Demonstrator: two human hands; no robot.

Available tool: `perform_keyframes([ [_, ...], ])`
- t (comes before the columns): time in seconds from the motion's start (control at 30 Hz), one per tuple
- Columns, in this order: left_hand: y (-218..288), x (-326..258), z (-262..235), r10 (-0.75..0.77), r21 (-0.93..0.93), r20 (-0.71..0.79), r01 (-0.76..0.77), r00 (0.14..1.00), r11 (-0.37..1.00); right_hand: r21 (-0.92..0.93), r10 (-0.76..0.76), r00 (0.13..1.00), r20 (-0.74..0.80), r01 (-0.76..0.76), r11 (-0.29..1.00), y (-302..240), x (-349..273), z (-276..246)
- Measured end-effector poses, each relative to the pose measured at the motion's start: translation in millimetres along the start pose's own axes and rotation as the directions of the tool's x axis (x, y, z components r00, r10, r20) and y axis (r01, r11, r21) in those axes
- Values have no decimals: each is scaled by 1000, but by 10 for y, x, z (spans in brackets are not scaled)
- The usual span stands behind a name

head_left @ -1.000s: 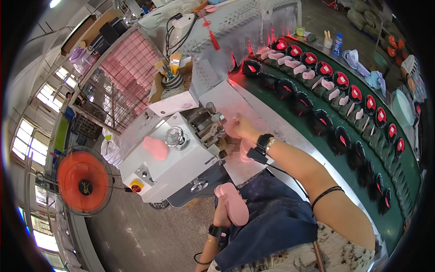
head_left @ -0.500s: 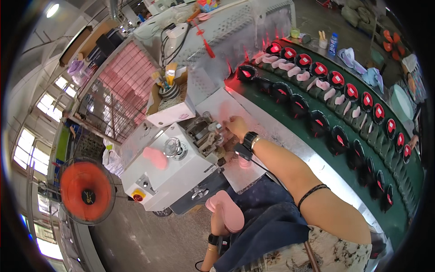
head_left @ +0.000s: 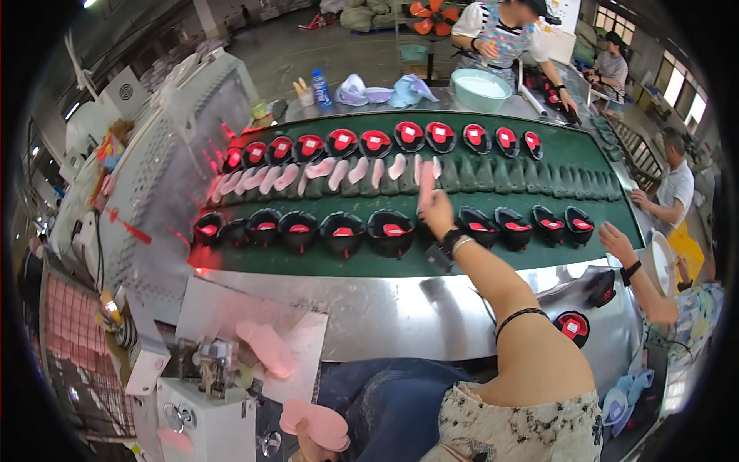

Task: The person places pink foam insoles into black shoe uppers on a conveyor belt. They briefly pause to thread a needle with white thread, then resume placing insoles into the shoes. The shoes are arranged in rows on a green belt, and the person works systematically along the line.

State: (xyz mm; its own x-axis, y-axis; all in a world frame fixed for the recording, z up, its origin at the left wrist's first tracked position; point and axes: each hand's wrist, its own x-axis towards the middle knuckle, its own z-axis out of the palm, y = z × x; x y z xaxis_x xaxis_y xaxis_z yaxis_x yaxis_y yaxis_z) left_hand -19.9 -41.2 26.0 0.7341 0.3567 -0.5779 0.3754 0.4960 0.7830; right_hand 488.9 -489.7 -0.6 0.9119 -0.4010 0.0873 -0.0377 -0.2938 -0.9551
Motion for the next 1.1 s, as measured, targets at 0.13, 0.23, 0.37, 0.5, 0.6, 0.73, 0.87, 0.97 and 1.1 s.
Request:
perform_keyframes([
  [0.13, 90, 171, -120, -220, -466, 455, 442, 863, 766, -509, -214, 943, -254, 58, 859, 248, 572, -1066],
  [0.23, 596, -50, 544, -338, -402, 241, 410, 910, 819, -517, -147, 975, -170, 39, 855, 344, 756, -1270],
  [0.37, 524, -117, 583, -320, -403, 166, 360, 933, 841, -498, -252, 940, -230, 109, 860, 303, 796, -820],
  [0.5, -41, 156, 40, -271, -465, 324, 402, 906, 788, -311, -484, 863, -146, 424, 851, -323, 182, 340],
  [0.6, 456, -159, 733, -183, -328, 67, 195, 981, 924, 316, -305, 812, 498, 157, 936, -774, -1119, 962],
  [0.73, 444, -129, 783, -87, -259, -81, 64, 993, 964, 230, -233, 33, 972, 80, 970, -1327, -3133, 936],
  [0.87, 503, -200, 756, -73, -323, -170, 15, 983, 946, 165, -187, 110, 976, 181, 970, -1579, -3837, 978],
  [0.97, 409, -365, 519, -164, -535, -124, 73, 979, 842, 149, -154, 231, 961, 38, 988, -1473, -3875, 1461],
  [1.1, 416, -591, 357, -126, -524, -48, 82, 991, 848, 320, -307, 393, 867, 35, 947, -1382, -3722, 2540],
])
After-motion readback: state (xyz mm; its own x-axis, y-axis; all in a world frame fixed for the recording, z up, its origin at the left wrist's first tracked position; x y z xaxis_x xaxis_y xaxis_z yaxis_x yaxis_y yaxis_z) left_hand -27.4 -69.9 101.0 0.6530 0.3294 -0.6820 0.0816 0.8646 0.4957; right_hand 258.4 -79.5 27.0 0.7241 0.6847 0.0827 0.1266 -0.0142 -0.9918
